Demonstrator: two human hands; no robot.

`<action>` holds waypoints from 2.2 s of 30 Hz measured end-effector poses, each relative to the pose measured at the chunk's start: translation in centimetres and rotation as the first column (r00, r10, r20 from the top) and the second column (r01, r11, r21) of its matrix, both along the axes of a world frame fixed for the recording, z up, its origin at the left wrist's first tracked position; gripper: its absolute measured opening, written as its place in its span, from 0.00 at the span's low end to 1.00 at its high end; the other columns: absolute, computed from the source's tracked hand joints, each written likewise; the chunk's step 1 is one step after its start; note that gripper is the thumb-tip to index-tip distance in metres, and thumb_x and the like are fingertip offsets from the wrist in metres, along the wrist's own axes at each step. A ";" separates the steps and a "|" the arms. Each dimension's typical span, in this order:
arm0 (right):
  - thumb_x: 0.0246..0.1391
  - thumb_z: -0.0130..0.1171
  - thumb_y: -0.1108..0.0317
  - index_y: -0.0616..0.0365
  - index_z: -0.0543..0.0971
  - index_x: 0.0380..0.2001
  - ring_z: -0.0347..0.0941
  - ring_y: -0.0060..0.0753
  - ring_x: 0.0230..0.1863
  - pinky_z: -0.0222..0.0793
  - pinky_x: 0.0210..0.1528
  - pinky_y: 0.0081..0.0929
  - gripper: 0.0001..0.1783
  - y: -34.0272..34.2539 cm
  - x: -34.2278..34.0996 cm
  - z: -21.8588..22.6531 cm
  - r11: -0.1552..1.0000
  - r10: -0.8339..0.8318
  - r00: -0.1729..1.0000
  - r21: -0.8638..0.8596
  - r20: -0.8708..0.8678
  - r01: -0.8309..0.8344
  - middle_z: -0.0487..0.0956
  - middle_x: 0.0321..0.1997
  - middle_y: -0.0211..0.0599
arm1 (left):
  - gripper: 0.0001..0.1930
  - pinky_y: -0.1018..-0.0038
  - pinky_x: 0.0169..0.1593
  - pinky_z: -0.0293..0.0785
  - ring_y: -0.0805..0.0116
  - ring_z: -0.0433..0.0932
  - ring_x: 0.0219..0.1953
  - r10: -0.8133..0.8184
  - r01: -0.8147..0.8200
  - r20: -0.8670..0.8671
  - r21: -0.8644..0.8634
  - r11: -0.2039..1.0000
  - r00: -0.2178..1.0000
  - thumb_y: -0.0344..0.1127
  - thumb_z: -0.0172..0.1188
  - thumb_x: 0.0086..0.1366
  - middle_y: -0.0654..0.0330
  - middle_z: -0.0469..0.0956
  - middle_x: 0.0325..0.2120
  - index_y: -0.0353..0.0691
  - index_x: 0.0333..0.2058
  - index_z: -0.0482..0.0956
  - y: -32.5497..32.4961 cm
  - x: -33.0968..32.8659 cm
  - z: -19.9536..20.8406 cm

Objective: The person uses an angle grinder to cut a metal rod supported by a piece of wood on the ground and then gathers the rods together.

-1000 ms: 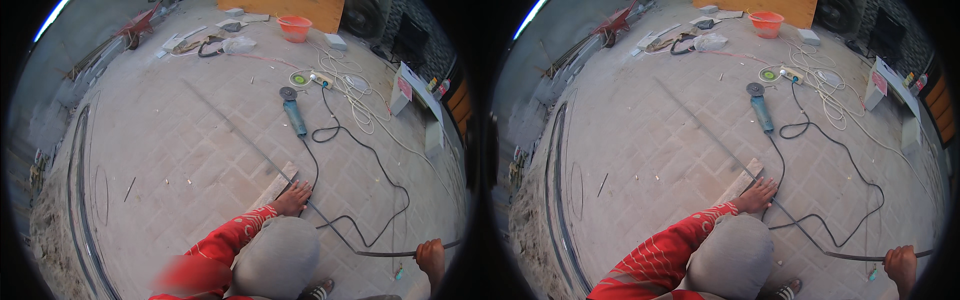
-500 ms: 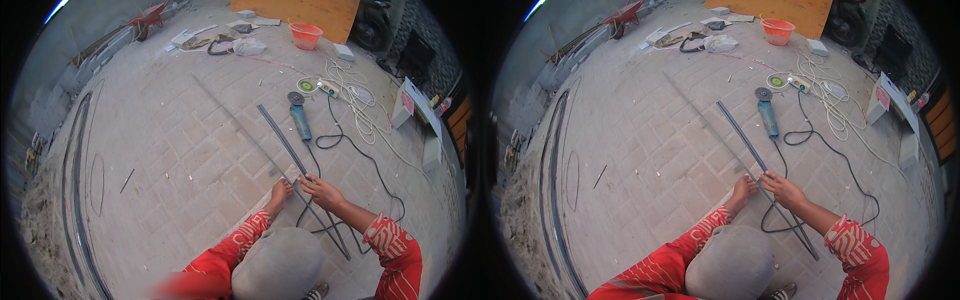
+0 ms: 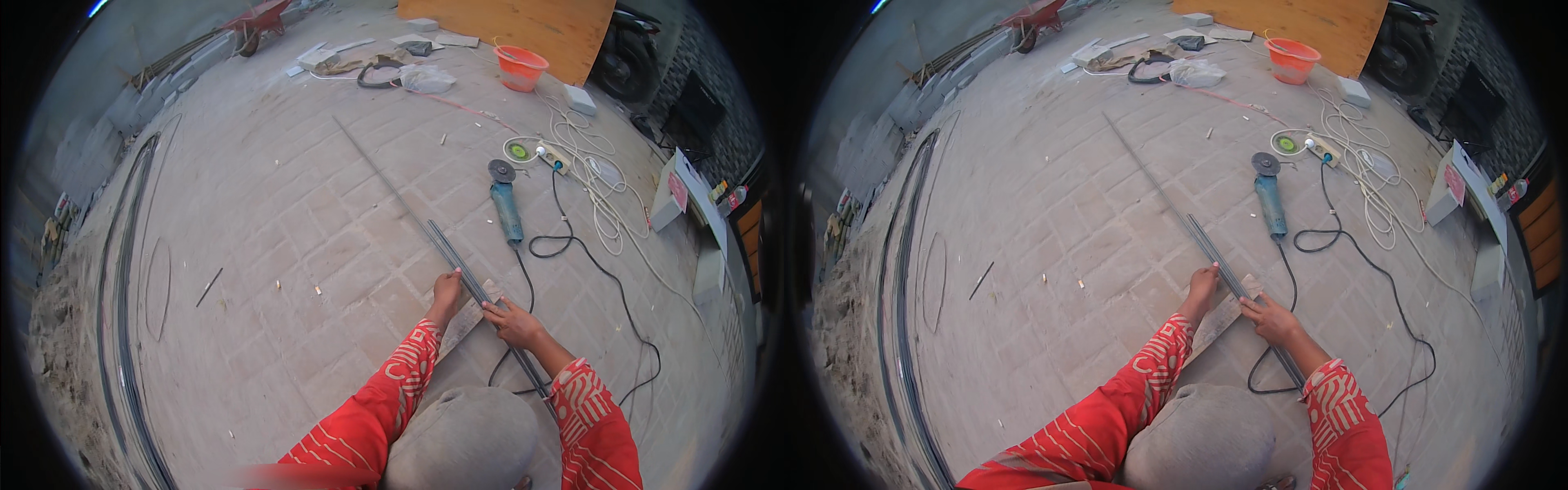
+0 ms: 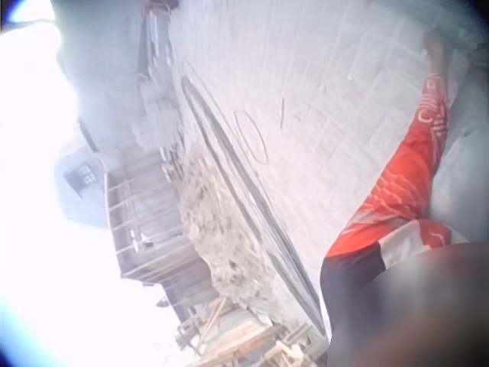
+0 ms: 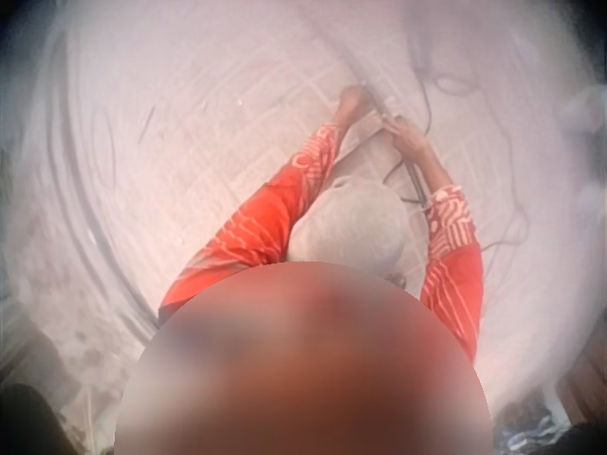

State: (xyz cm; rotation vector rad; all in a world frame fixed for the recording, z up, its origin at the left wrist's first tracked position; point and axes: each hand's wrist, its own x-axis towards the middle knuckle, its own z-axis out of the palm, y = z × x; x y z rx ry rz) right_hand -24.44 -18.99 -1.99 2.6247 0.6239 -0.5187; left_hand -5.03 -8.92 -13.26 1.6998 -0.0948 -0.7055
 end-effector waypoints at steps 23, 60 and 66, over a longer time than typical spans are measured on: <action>0.55 0.64 0.50 0.59 0.79 0.31 0.80 0.53 0.30 0.72 0.34 0.46 0.20 4.6 -13.8 -4.3 -0.087 -0.927 0.183 0.660 -0.328 0.746 0.78 0.22 0.49 | 0.10 0.70 0.34 0.72 0.68 0.75 0.29 -0.238 0.127 -0.333 -0.322 0.938 0.912 0.37 0.50 0.75 0.62 0.75 0.28 0.35 0.40 0.72 -2.9 -1.1 -1.2; 0.68 0.49 0.63 0.62 0.64 0.44 0.75 0.48 0.29 0.70 0.36 0.40 0.12 -3.2 -22.8 26.5 0.112 -0.983 0.157 0.988 0.095 0.107 0.73 0.25 0.43 | 0.27 0.74 0.20 0.59 0.81 0.61 0.17 -0.286 0.752 0.698 -0.633 0.182 0.657 0.53 0.51 0.75 0.69 0.65 0.13 0.39 0.21 0.68 -14.1 -30.0 61.2; 0.71 0.48 0.57 0.60 0.64 0.43 0.77 0.34 0.30 0.73 0.37 0.33 0.15 -8.0 -20.9 29.1 0.089 -0.974 0.204 0.994 0.100 -0.059 0.75 0.28 0.37 | 0.27 0.75 0.13 0.55 0.77 0.59 0.09 -0.415 0.812 0.710 -0.564 0.149 0.569 0.60 0.50 0.72 0.70 0.60 0.10 0.47 0.21 0.63 -17.4 -30.8 64.3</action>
